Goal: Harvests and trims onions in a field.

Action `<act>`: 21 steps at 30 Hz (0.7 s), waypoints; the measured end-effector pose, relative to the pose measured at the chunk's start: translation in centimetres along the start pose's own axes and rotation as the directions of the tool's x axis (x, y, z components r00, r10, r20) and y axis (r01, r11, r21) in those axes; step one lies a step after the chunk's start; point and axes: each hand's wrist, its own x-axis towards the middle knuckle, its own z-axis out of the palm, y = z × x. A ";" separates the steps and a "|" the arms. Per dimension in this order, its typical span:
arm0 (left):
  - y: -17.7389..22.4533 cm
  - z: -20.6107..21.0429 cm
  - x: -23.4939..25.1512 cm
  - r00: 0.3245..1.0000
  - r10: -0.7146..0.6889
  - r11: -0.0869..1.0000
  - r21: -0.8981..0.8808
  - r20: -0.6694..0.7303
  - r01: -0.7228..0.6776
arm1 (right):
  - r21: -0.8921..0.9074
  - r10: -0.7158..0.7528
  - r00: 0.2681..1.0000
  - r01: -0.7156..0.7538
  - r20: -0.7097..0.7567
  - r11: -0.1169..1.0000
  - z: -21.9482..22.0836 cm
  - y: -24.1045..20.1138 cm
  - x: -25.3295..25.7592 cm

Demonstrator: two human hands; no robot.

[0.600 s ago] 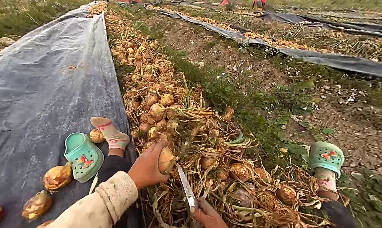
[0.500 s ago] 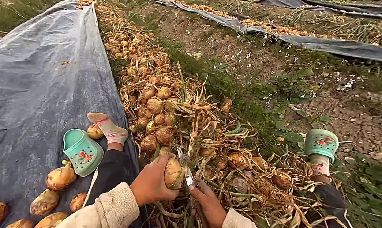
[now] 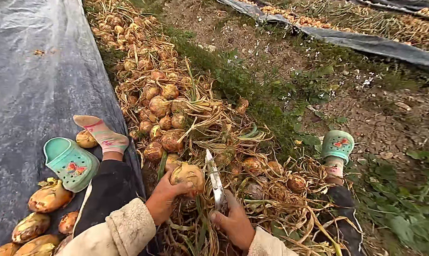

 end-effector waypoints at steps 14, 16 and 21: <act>-1.2 -0.1 -1.2 0.866 -0.182 0.982 0.135 0.466 0.134 | 0.492 -0.198 0.979 0.194 -0.044 0.849 0.4 0.9 -1.3; -1.9 -0.2 -1.5 0.870 -0.202 0.951 0.301 0.450 0.065 | 0.515 -0.091 0.996 0.077 0.003 0.854 1.0 1.3 -1.6; -1.0 0.2 -2.0 0.922 -0.159 0.607 0.772 0.354 -0.192 | 0.537 0.252 0.963 -0.261 0.092 0.802 3.1 1.1 -2.4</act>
